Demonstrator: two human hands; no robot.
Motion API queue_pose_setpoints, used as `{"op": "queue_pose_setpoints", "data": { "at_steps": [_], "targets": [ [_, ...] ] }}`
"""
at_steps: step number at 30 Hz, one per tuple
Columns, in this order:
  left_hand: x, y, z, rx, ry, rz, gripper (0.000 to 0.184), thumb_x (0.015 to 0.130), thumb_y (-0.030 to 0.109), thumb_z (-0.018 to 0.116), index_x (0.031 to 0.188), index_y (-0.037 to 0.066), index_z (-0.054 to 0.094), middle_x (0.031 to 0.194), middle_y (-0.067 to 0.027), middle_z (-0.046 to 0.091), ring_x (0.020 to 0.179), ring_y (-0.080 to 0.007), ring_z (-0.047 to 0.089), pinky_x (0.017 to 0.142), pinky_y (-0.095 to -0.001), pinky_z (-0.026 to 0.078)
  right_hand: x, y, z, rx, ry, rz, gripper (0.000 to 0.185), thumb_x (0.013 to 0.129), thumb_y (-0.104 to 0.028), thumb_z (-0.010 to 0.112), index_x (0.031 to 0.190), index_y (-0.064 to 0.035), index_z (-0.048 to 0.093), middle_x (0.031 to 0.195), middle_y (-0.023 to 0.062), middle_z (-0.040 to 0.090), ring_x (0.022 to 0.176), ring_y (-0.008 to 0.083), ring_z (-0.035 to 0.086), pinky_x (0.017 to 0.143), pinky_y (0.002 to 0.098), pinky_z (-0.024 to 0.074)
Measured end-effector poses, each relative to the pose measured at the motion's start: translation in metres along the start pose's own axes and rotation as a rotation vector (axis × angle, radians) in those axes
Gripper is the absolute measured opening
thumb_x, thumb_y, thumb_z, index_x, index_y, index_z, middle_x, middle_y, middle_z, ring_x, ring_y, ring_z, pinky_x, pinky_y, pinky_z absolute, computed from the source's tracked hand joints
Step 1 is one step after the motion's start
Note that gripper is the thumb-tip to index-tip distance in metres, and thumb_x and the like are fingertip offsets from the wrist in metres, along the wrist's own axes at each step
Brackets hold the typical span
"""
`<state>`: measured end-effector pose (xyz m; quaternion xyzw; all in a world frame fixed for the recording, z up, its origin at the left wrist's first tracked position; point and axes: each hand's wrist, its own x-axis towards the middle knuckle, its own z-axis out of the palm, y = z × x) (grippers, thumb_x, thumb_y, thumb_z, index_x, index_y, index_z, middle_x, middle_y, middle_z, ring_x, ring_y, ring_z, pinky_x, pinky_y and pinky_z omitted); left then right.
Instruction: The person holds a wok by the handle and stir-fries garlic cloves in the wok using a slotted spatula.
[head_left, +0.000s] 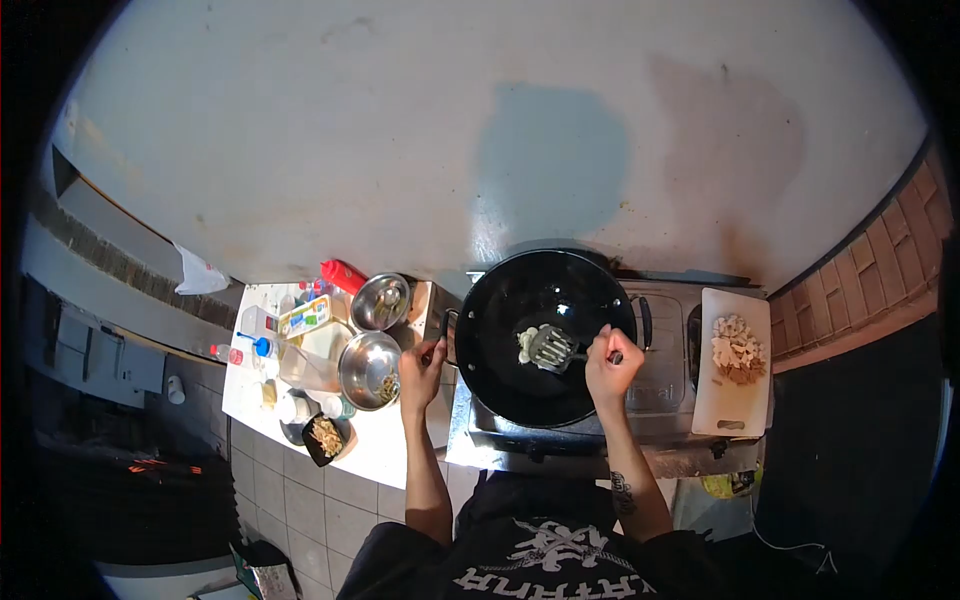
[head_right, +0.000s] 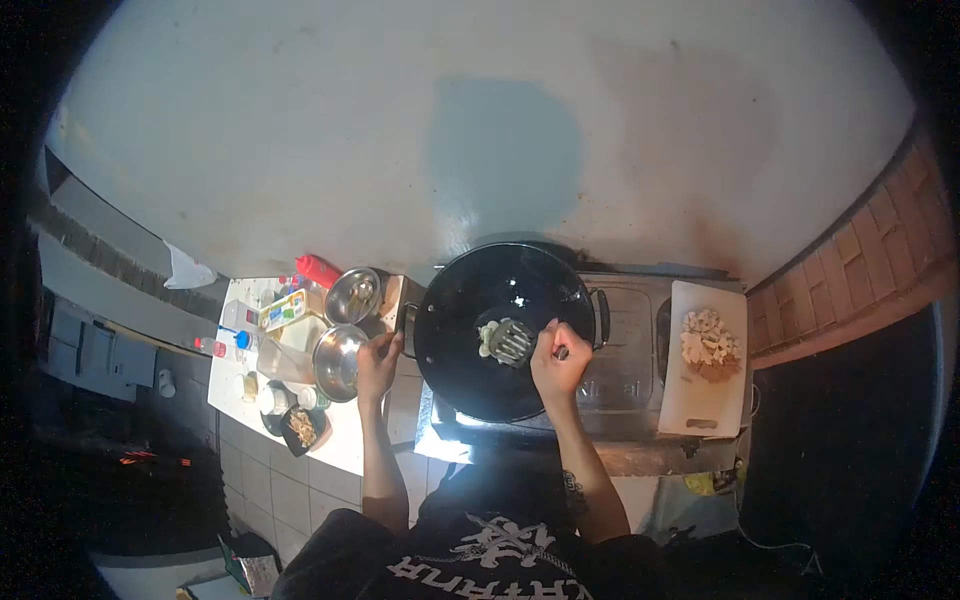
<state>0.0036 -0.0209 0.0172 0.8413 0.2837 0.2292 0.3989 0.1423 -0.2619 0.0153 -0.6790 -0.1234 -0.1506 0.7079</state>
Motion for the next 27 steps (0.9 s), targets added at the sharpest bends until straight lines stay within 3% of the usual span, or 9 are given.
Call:
{"op": "queue_pose_setpoints", "data": {
  "at_steps": [4, 5, 8, 11, 14, 19, 22, 27],
  "targets": [
    [0.002, -0.002, -0.001, 0.035, 0.010, 0.025, 0.029, 0.088, 0.023, 0.062, 0.084, -0.006, 0.066, 0.055, -0.0076, 0.053, 0.052, -0.0104, 0.045, 0.050, -0.0291, 0.036, 0.008, -0.020, 0.000, 0.015, 0.059, -0.031, 0.042, 0.087, 0.002, 0.055, 0.055, -0.0045, 0.030, 0.047, -0.0020, 0.031, 0.046, 0.0035, 0.029, 0.043, 0.0262, 0.0205],
    [0.001, -0.001, -0.002, 0.033, 0.008, 0.023, 0.029, 0.088, 0.023, 0.062, 0.084, -0.006, 0.066, 0.055, -0.0076, 0.053, 0.052, -0.0104, 0.045, 0.050, -0.0291, 0.036, 0.014, -0.030, -0.002, 0.208, 0.051, 0.017, 0.042, 0.087, 0.001, 0.056, 0.054, -0.0052, 0.031, 0.047, -0.0026, 0.034, 0.046, 0.0030, 0.032, 0.043, 0.0254, 0.0222],
    [0.001, 0.006, -0.005, 0.015, -0.027, -0.030, 0.028, 0.088, 0.022, 0.062, 0.085, -0.006, 0.066, 0.056, -0.0082, 0.055, 0.053, -0.0098, 0.047, 0.051, -0.0290, 0.038, 0.029, -0.044, -0.008, 0.073, -0.014, -0.092, 0.041, 0.086, 0.002, 0.057, 0.054, -0.0045, 0.033, 0.045, -0.0013, 0.032, 0.044, 0.0031, 0.032, 0.042, 0.0264, 0.0226],
    [0.002, 0.008, -0.005, -0.042, -0.018, 0.006, 0.027, 0.088, 0.021, 0.062, 0.085, -0.006, 0.066, 0.057, -0.0086, 0.057, 0.053, -0.0093, 0.048, 0.051, -0.0288, 0.039, 0.040, -0.063, -0.012, -0.110, -0.159, -0.242, 0.040, 0.084, 0.002, 0.059, 0.054, -0.0035, 0.033, 0.044, 0.0031, 0.029, 0.038, 0.0082, 0.031, 0.040, 0.0290, 0.0230],
    [0.004, 0.006, -0.008, -0.035, -0.037, -0.015, 0.027, 0.088, 0.021, 0.063, 0.083, -0.006, 0.066, 0.057, -0.0091, 0.057, 0.053, -0.0098, 0.048, 0.051, -0.0289, 0.040, 0.045, -0.078, -0.010, -0.258, -0.297, -0.322, 0.037, 0.082, 0.000, 0.061, 0.054, -0.0021, 0.037, 0.045, 0.0102, 0.031, 0.035, 0.0224, 0.031, 0.040, 0.0332, 0.0249],
    [0.011, -0.023, -0.005, -0.095, -0.128, 0.000, 0.029, 0.087, 0.022, 0.064, 0.080, -0.006, 0.065, 0.056, -0.0117, 0.057, 0.050, -0.0130, 0.048, 0.051, -0.0300, 0.040, 0.041, -0.060, 0.011, -0.288, -0.340, -0.278, 0.035, 0.083, -0.002, 0.060, 0.055, -0.0007, 0.039, 0.044, 0.0100, 0.032, 0.035, 0.0219, 0.032, 0.040, 0.0340, 0.0250],
    [0.012, -0.018, -0.007, -0.092, -0.144, 0.037, 0.029, 0.086, 0.023, 0.065, 0.080, -0.005, 0.065, 0.057, -0.0128, 0.057, 0.049, -0.0144, 0.049, 0.051, -0.0309, 0.040, 0.032, -0.042, 0.024, -0.222, -0.275, -0.205, 0.037, 0.083, -0.001, 0.059, 0.053, -0.0011, 0.037, 0.044, 0.0085, 0.031, 0.037, 0.0127, 0.029, 0.041, 0.0324, 0.0234],
    [0.011, -0.014, -0.011, -0.095, -0.142, 0.013, 0.028, 0.086, 0.024, 0.065, 0.080, -0.003, 0.066, 0.057, -0.0119, 0.058, 0.050, -0.0144, 0.052, 0.052, -0.0311, 0.041, 0.019, -0.075, 0.031, -0.228, -0.240, -0.260, 0.041, 0.083, -0.001, 0.060, 0.051, -0.0038, 0.035, 0.044, 0.0073, 0.029, 0.034, 0.0154, 0.030, 0.040, 0.0318, 0.0229]
  ]
}}
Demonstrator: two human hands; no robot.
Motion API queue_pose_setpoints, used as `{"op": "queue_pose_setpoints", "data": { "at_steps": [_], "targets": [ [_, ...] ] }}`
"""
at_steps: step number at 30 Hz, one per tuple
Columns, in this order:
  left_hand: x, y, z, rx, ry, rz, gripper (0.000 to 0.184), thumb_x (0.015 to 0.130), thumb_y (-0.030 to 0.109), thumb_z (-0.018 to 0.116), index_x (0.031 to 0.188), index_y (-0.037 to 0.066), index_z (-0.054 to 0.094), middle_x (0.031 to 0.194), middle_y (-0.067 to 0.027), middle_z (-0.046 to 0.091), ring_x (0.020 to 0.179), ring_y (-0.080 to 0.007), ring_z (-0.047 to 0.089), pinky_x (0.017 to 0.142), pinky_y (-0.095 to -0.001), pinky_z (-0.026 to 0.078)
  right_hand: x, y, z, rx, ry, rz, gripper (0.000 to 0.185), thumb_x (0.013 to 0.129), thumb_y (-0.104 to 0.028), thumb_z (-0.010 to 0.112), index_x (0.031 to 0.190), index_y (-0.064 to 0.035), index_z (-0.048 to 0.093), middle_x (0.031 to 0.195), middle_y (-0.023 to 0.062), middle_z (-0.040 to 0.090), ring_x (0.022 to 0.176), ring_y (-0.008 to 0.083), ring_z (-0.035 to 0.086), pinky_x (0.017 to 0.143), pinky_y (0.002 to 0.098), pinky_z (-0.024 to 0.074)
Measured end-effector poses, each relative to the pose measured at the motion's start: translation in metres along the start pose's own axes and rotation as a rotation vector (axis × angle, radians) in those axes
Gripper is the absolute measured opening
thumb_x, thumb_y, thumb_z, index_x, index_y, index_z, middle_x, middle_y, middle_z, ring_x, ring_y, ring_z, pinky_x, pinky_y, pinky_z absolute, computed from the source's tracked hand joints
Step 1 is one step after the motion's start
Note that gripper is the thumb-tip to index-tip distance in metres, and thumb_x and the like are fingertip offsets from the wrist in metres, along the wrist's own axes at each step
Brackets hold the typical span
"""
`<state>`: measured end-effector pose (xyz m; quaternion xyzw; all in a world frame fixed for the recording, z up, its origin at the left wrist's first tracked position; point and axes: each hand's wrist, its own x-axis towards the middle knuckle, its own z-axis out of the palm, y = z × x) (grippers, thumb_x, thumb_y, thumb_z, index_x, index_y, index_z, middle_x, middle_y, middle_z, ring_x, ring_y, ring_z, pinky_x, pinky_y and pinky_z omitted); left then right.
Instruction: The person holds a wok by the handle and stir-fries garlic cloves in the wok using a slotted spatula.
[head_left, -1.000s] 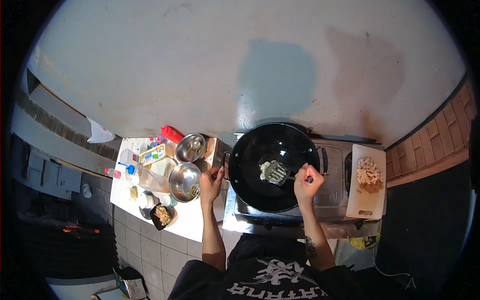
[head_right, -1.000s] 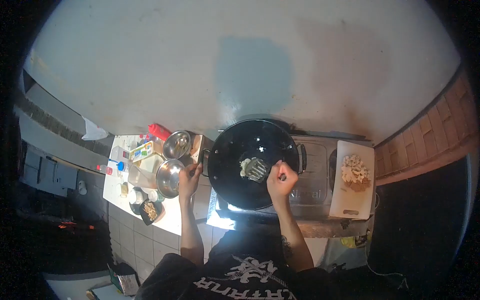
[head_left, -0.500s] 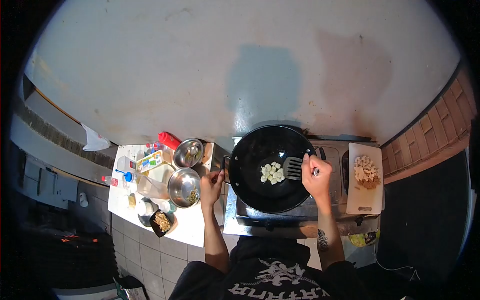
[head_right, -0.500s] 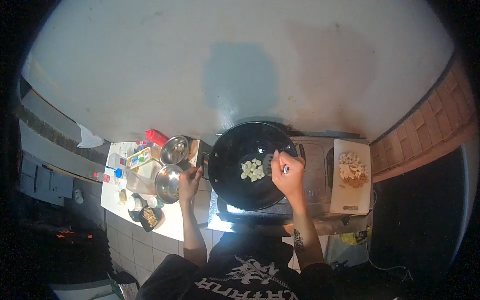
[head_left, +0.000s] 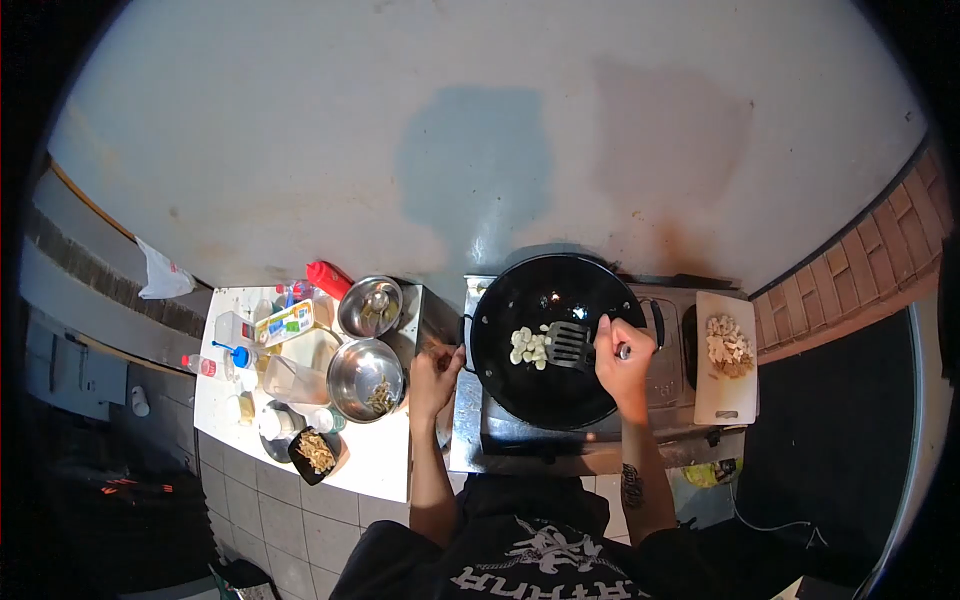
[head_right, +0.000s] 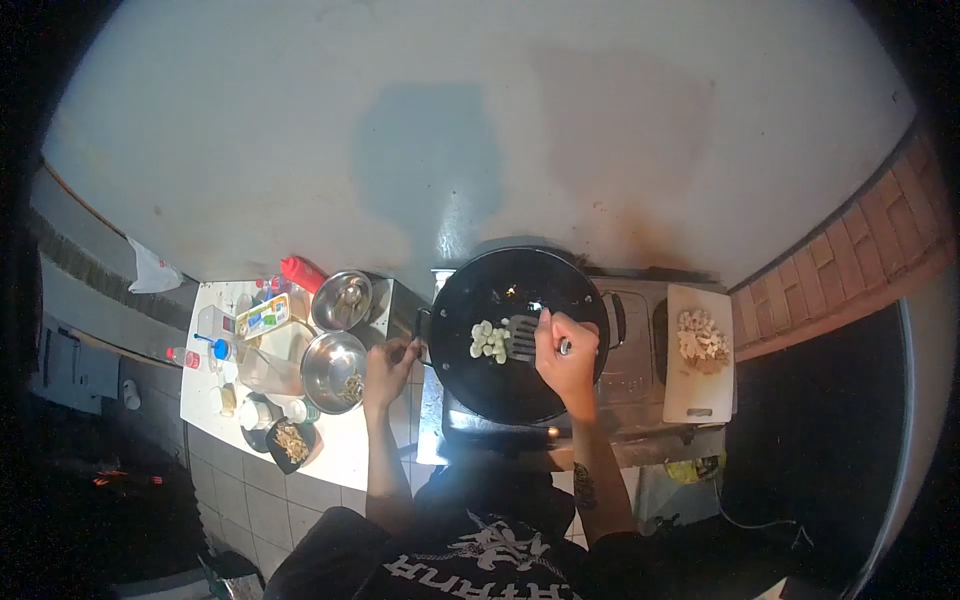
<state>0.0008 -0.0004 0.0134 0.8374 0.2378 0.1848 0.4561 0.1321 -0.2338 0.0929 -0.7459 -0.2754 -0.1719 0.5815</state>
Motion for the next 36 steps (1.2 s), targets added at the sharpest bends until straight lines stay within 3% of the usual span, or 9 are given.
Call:
{"op": "queue_pose_setpoints", "data": {
  "at_steps": [7, 10, 12, 22, 24, 27, 30, 31, 36],
  "targets": [
    [0.005, 0.009, -0.005, -0.028, -0.108, -0.076, 0.028, 0.087, 0.023, 0.064, 0.082, -0.004, 0.067, 0.065, -0.0127, 0.065, 0.059, -0.0135, 0.060, 0.058, -0.0295, 0.045, -0.014, -0.011, 0.003, -0.102, -0.043, -0.085, 0.040, 0.081, 0.002, 0.061, 0.052, -0.0043, 0.035, 0.044, 0.0080, 0.029, 0.032, 0.0162, 0.030, 0.038, 0.0307, 0.0219],
    [0.002, 0.013, -0.006, 0.004, -0.106, -0.091, 0.028, 0.087, 0.023, 0.064, 0.082, -0.005, 0.067, 0.065, -0.0124, 0.065, 0.058, -0.0135, 0.059, 0.058, -0.0297, 0.045, -0.025, 0.002, 0.001, -0.141, 0.044, -0.070, 0.041, 0.085, 0.001, 0.058, 0.053, -0.0051, 0.034, 0.043, 0.0050, 0.031, 0.035, 0.0103, 0.031, 0.039, 0.0277, 0.0232],
    [0.001, 0.010, -0.005, -0.027, -0.085, -0.085, 0.029, 0.087, 0.023, 0.064, 0.081, -0.005, 0.067, 0.065, -0.0122, 0.065, 0.058, -0.0141, 0.058, 0.058, -0.0300, 0.045, -0.031, 0.016, 0.006, 0.402, 0.205, 0.255, 0.041, 0.089, 0.000, 0.053, 0.055, -0.0058, 0.032, 0.045, 0.0009, 0.036, 0.041, 0.0055, 0.033, 0.041, 0.0247, 0.0252],
    [-0.001, 0.007, 0.003, 0.041, -0.004, -0.075, 0.027, 0.088, 0.021, 0.062, 0.081, -0.005, 0.067, 0.069, -0.0137, 0.067, 0.063, -0.0162, 0.063, 0.061, -0.0304, 0.047, -0.044, 0.039, -0.001, 0.366, 0.263, 0.282, 0.043, 0.095, -0.001, 0.045, 0.057, -0.0081, 0.027, 0.047, -0.0020, 0.034, 0.042, 0.0041, 0.031, 0.042, 0.0238, 0.0227],
    [-0.002, 0.006, 0.005, -0.001, 0.009, -0.047, 0.026, 0.089, 0.019, 0.061, 0.084, -0.005, 0.067, 0.071, -0.0143, 0.068, 0.064, -0.0167, 0.064, 0.063, -0.0300, 0.048, -0.036, 0.034, -0.015, 0.127, 0.194, 0.202, 0.041, 0.088, 0.000, 0.054, 0.053, -0.0047, 0.033, 0.046, -0.0012, 0.034, 0.044, 0.0048, 0.031, 0.043, 0.0264, 0.0239],
    [-0.004, 0.014, 0.004, 0.065, 0.037, -0.068, 0.024, 0.088, 0.018, 0.061, 0.087, -0.005, 0.068, 0.074, -0.0152, 0.068, 0.068, -0.0192, 0.065, 0.064, -0.0308, 0.048, -0.020, 0.018, -0.031, 0.015, 0.090, 0.103, 0.039, 0.086, 0.000, 0.057, 0.053, -0.0033, 0.035, 0.045, 0.0030, 0.032, 0.041, 0.0077, 0.030, 0.041, 0.0287, 0.0243],
    [-0.007, 0.023, 0.006, 0.111, 0.077, -0.098, 0.026, 0.087, 0.021, 0.064, 0.088, -0.004, 0.068, 0.077, -0.0167, 0.068, 0.071, -0.0227, 0.066, 0.066, -0.0319, 0.049, -0.004, 0.005, -0.036, -0.039, -0.042, 0.005, 0.036, 0.084, 0.000, 0.059, 0.054, -0.0023, 0.038, 0.045, 0.0082, 0.031, 0.037, 0.0141, 0.031, 0.040, 0.0309, 0.0249],
    [-0.008, 0.027, 0.007, 0.113, 0.112, -0.095, 0.028, 0.086, 0.023, 0.064, 0.088, -0.004, 0.068, 0.076, -0.0171, 0.067, 0.072, -0.0239, 0.066, 0.067, -0.0325, 0.049, 0.000, 0.005, -0.034, 0.000, -0.085, -0.015, 0.035, 0.083, 0.000, 0.059, 0.055, -0.0014, 0.038, 0.046, 0.0121, 0.032, 0.035, 0.0216, 0.033, 0.040, 0.0332, 0.0259],
    [-0.012, 0.020, 0.013, 0.155, 0.207, -0.091, 0.031, 0.086, 0.027, 0.065, 0.089, -0.004, 0.069, 0.078, -0.0182, 0.067, 0.074, -0.0266, 0.066, 0.069, -0.0341, 0.049, 0.009, 0.017, -0.011, 0.022, -0.137, -0.002, 0.033, 0.083, 0.000, 0.058, 0.056, 0.0003, 0.039, 0.046, 0.0146, 0.036, 0.036, 0.0220, 0.034, 0.040, 0.0348, 0.0277]
  ]
}}
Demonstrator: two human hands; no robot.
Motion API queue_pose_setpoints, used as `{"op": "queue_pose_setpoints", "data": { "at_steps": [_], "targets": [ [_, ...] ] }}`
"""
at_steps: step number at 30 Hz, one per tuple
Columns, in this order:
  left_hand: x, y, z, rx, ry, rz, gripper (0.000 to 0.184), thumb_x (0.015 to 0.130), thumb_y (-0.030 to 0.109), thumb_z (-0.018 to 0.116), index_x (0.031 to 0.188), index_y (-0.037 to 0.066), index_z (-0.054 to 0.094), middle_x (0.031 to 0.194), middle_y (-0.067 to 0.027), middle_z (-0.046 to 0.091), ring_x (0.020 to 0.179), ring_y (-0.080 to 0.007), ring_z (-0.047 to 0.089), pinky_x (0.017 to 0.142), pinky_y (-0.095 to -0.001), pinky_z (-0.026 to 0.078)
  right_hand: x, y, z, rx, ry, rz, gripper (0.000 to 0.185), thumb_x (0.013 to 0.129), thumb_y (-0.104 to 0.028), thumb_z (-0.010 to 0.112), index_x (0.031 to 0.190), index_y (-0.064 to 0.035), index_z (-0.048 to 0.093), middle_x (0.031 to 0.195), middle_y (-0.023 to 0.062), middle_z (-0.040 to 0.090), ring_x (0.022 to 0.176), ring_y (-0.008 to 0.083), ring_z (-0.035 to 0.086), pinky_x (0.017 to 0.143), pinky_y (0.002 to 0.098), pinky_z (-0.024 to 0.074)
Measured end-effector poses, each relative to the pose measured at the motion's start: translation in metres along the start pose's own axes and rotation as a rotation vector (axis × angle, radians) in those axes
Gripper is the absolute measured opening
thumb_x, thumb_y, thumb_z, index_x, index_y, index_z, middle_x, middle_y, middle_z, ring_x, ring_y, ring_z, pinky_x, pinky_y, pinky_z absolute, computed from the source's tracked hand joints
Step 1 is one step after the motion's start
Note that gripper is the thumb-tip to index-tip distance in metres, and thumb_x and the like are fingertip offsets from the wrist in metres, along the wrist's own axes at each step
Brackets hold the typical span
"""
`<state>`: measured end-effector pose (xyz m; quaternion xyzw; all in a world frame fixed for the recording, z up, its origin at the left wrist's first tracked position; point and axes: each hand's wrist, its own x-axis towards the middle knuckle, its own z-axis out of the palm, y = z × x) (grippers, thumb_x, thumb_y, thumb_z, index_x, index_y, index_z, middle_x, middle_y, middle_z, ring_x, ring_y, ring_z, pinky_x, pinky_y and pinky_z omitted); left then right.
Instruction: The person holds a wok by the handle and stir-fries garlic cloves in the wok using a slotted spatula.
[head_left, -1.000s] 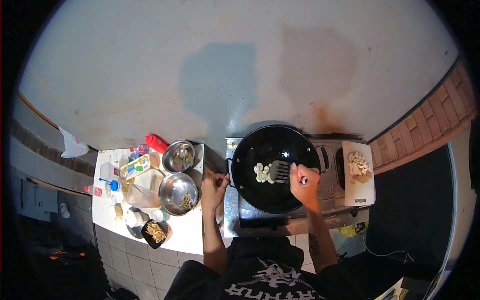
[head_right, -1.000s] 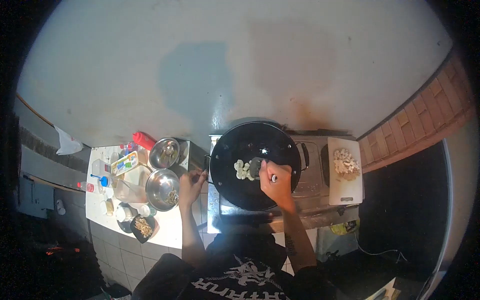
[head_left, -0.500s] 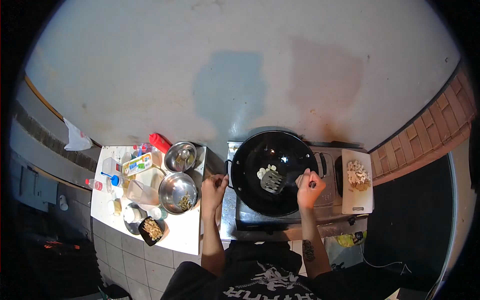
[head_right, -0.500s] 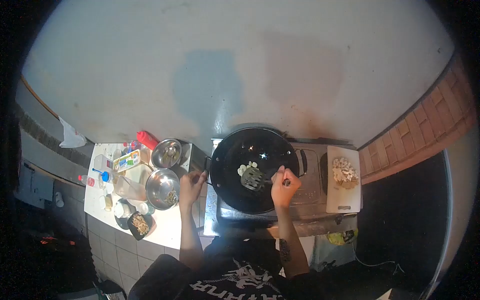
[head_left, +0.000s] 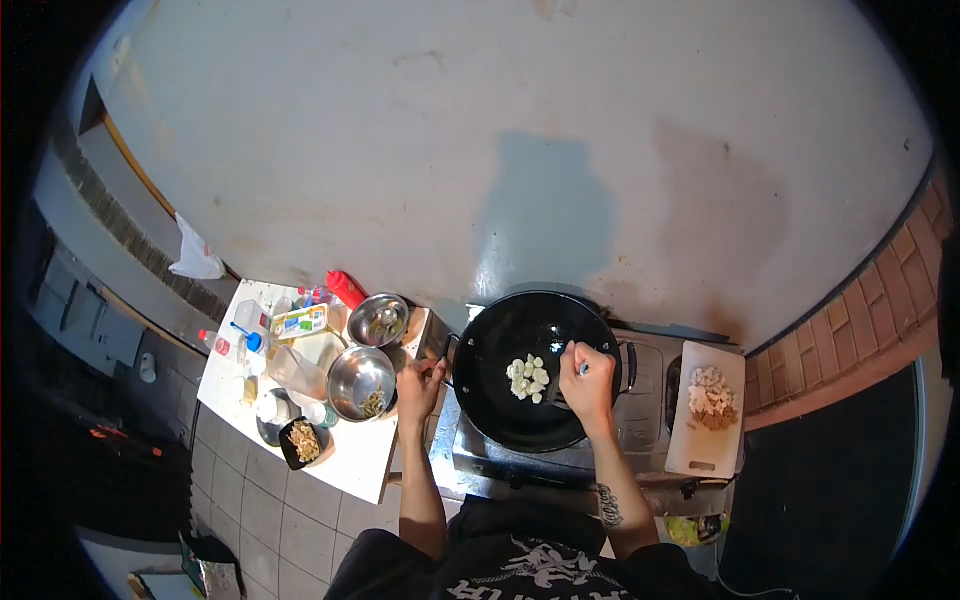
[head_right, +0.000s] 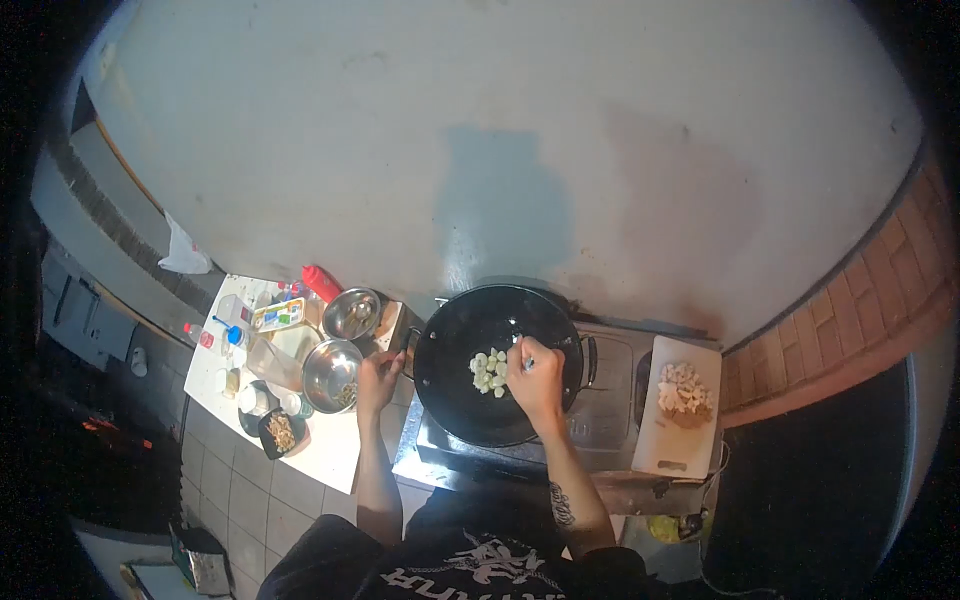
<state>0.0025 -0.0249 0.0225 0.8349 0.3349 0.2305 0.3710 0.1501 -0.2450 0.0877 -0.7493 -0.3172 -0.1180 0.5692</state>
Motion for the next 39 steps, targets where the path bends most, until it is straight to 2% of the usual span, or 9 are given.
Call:
{"op": "queue_pose_setpoints", "data": {
  "at_steps": [3, 7, 12, 16, 22, 27, 33, 35, 39],
  "targets": [
    [-0.002, -0.001, 0.002, -0.004, 0.016, -0.030, 0.032, 0.086, 0.028, 0.065, 0.089, -0.004, 0.069, 0.077, -0.0179, 0.067, 0.075, -0.0267, 0.067, 0.070, -0.0340, 0.050, 0.000, 0.019, 0.023, 0.111, 0.135, 0.027, 0.035, 0.083, 0.001, 0.058, 0.055, 0.0004, 0.036, 0.044, 0.0103, 0.034, 0.039, 0.0101, 0.032, 0.041, 0.0322, 0.0273],
    [-0.003, -0.007, 0.003, 0.039, 0.016, -0.031, 0.033, 0.086, 0.028, 0.065, 0.090, -0.004, 0.069, 0.077, -0.0186, 0.066, 0.077, -0.0271, 0.067, 0.070, -0.0336, 0.050, -0.002, 0.017, 0.021, 0.195, 0.155, -0.015, 0.038, 0.083, 0.002, 0.058, 0.054, -0.0011, 0.033, 0.044, 0.0066, 0.031, 0.040, 0.0071, 0.031, 0.041, 0.0304, 0.0239],
    [-0.003, 0.002, -0.002, 0.073, -0.029, -0.009, 0.030, 0.086, 0.025, 0.065, 0.091, -0.004, 0.069, 0.078, -0.0191, 0.066, 0.078, -0.0272, 0.068, 0.070, -0.0335, 0.050, -0.008, 0.012, 0.014, 0.255, 0.183, -0.024, 0.041, 0.084, 0.001, 0.059, 0.052, -0.0030, 0.033, 0.044, 0.0052, 0.030, 0.038, 0.0075, 0.030, 0.040, 0.0291, 0.0222],
    [0.000, -0.001, -0.004, -0.030, -0.034, -0.015, 0.029, 0.083, 0.023, 0.068, 0.090, -0.006, 0.069, 0.081, -0.0204, 0.068, 0.079, -0.0271, 0.068, 0.070, -0.0337, 0.051, -0.016, 0.012, 0.013, 0.141, 0.065, -0.085, 0.041, 0.082, 0.002, 0.060, 0.051, -0.0037, 0.034, 0.043, 0.0051, 0.031, 0.035, 0.0103, 0.031, 0.040, 0.0292, 0.0225],
    [-0.001, -0.003, -0.006, -0.095, -0.068, 0.042, 0.028, 0.083, 0.022, 0.068, 0.090, -0.005, 0.069, 0.079, -0.0204, 0.068, 0.075, -0.0256, 0.068, 0.067, -0.0331, 0.050, -0.031, 0.019, 0.009, 0.215, 0.258, 0.043, 0.041, 0.085, 0.002, 0.058, 0.052, -0.0037, 0.034, 0.043, 0.0023, 0.034, 0.040, 0.0049, 0.031, 0.040, 0.0274, 0.0231],
    [0.010, -0.027, 0.003, -0.154, -0.057, 0.141, 0.024, 0.079, 0.020, 0.070, 0.083, -0.003, 0.069, 0.065, -0.0146, 0.061, 0.057, -0.0222, 0.058, 0.056, -0.0333, 0.045, -0.046, 0.033, 0.021, 0.298, 0.312, 0.140, 0.041, 0.089, -0.001, 0.055, 0.053, -0.0040, 0.034, 0.045, -0.0007, 0.040, 0.045, 0.0031, 0.035, 0.042, 0.0253, 0.0255],
    [0.011, -0.026, 0.004, -0.146, -0.040, 0.138, 0.023, 0.077, 0.020, 0.071, 0.082, -0.003, 0.068, 0.064, -0.0143, 0.059, 0.057, -0.0226, 0.058, 0.055, -0.0340, 0.044, -0.046, 0.029, 0.014, 0.242, 0.400, 0.219, 0.043, 0.091, -0.004, 0.054, 0.053, -0.0060, 0.033, 0.048, -0.0021, 0.041, 0.046, 0.0039, 0.036, 0.044, 0.0242, 0.0268],
    [0.012, -0.028, 0.004, -0.145, -0.054, 0.132, 0.024, 0.076, 0.019, 0.071, 0.080, -0.004, 0.067, 0.062, -0.0137, 0.056, 0.056, -0.0224, 0.056, 0.054, -0.0339, 0.042, -0.043, 0.021, 0.013, 0.417, 0.444, 0.266, 0.043, 0.091, -0.004, 0.054, 0.053, -0.0058, 0.033, 0.048, -0.0024, 0.041, 0.046, 0.0038, 0.036, 0.044, 0.0240, 0.0264],
    [0.016, -0.027, 0.001, -0.129, -0.092, 0.124, 0.024, 0.075, 0.019, 0.071, 0.079, -0.004, 0.066, 0.061, -0.0133, 0.055, 0.054, -0.0222, 0.055, 0.054, -0.0338, 0.042, -0.050, 0.031, 0.032, 0.316, 0.426, 0.203, 0.042, 0.090, -0.004, 0.053, 0.053, -0.0064, 0.033, 0.048, -0.0024, 0.041, 0.046, 0.0036, 0.036, 0.044, 0.0238, 0.0252]
  ]
}}
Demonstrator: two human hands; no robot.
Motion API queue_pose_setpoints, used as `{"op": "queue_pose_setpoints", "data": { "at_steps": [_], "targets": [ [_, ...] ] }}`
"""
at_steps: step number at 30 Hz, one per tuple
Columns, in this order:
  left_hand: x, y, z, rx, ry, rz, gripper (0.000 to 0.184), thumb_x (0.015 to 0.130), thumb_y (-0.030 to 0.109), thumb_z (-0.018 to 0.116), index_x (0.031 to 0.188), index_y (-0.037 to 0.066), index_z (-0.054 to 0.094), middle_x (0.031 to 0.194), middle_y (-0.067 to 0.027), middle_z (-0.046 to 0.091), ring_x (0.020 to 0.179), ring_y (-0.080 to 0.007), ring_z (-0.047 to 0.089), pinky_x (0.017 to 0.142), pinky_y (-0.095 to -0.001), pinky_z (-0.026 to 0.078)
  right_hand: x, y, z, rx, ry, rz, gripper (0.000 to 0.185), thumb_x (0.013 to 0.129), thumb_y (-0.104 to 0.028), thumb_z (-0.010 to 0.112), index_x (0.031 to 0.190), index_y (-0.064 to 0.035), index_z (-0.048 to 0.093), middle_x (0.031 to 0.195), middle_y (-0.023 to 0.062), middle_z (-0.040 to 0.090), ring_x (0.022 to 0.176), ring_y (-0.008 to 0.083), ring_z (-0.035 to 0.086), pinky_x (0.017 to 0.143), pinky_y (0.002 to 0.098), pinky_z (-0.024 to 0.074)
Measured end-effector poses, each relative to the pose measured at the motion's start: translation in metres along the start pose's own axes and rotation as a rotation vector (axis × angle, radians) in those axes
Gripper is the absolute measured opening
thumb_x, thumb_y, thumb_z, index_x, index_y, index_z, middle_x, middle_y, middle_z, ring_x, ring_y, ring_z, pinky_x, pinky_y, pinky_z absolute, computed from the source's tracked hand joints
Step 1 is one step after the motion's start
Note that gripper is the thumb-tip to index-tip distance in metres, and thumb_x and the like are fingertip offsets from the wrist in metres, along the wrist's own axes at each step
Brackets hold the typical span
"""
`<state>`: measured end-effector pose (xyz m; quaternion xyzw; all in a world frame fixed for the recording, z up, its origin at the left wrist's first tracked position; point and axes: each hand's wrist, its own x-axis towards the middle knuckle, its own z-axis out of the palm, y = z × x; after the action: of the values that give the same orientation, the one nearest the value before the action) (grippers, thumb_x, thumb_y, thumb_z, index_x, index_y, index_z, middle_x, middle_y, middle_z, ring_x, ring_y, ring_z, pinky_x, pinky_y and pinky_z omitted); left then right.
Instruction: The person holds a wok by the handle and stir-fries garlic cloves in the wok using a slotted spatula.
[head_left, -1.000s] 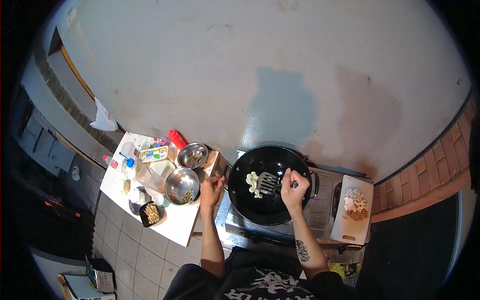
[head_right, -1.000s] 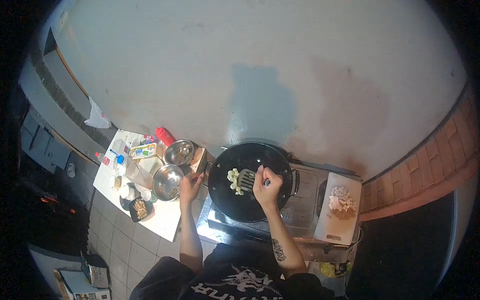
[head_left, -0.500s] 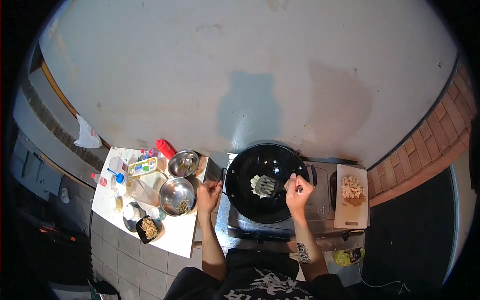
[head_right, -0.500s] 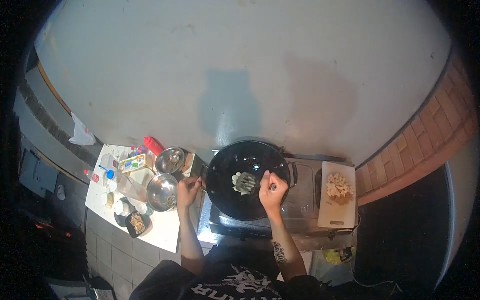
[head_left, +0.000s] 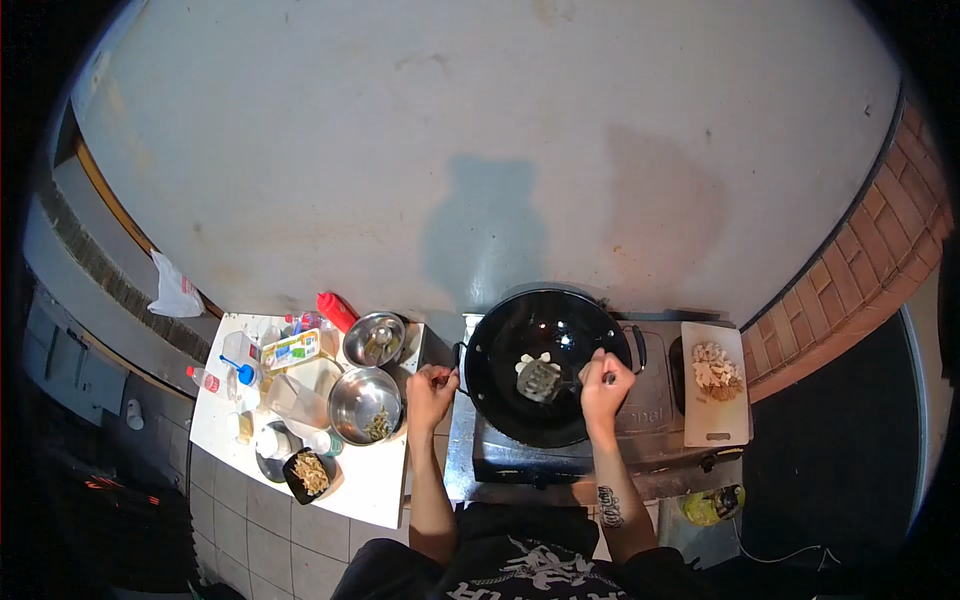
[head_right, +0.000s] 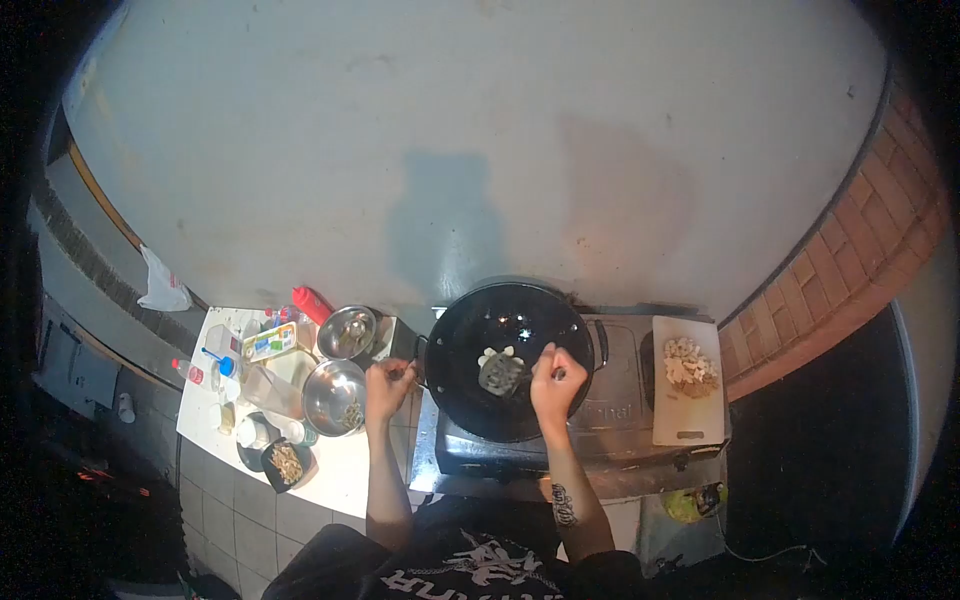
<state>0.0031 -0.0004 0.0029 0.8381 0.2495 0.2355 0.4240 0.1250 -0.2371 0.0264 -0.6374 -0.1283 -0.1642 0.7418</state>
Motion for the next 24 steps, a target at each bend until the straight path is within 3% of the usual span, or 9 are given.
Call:
{"op": "queue_pose_setpoints", "data": {
  "at_steps": [10, 12, 16, 24],
  "targets": [
    [0.009, -0.004, -0.005, -0.057, -0.049, 0.032, 0.021, 0.072, 0.015, 0.071, 0.076, -0.005, 0.066, 0.059, -0.0098, 0.056, 0.053, -0.0142, 0.053, 0.053, -0.0287, 0.042, -0.008, 0.000, -0.013, -0.046, -0.017, 0.056, 0.042, 0.092, -0.004, 0.052, 0.055, -0.0067, 0.031, 0.048, -0.0029, 0.038, 0.046, 0.0027, 0.035, 0.043, 0.0240, 0.0244],
    [0.011, -0.007, -0.005, -0.083, -0.080, 0.014, 0.022, 0.072, 0.015, 0.072, 0.075, -0.006, 0.066, 0.059, -0.0083, 0.056, 0.053, -0.0124, 0.053, 0.052, -0.0275, 0.042, -0.008, 0.001, -0.013, -0.080, 0.008, -0.016, 0.044, 0.094, -0.002, 0.049, 0.056, -0.0074, 0.029, 0.048, -0.0024, 0.037, 0.044, 0.0032, 0.033, 0.042, 0.0230, 0.0240],
    [0.013, -0.010, -0.007, -0.102, -0.133, -0.030, 0.022, 0.072, 0.016, 0.072, 0.075, -0.005, 0.066, 0.059, -0.0080, 0.057, 0.053, -0.0124, 0.053, 0.053, -0.0271, 0.042, -0.010, 0.003, -0.009, -0.005, 0.035, 0.029, 0.042, 0.091, -0.004, 0.052, 0.055, -0.0061, 0.032, 0.048, -0.0014, 0.041, 0.046, 0.0030, 0.035, 0.044, 0.0240, 0.0254],
    [0.014, -0.004, -0.010, -0.099, -0.162, -0.016, 0.019, 0.073, 0.013, 0.072, 0.074, -0.005, 0.065, 0.059, -0.0070, 0.055, 0.055, -0.0114, 0.050, 0.053, -0.0270, 0.041, -0.010, 0.004, -0.011, -0.136, -0.004, 0.024, 0.042, 0.091, -0.003, 0.052, 0.054, -0.0052, 0.032, 0.047, -0.0035, 0.035, 0.046, 0.0026, 0.034, 0.043, 0.0240, 0.0242]
  ]
}}
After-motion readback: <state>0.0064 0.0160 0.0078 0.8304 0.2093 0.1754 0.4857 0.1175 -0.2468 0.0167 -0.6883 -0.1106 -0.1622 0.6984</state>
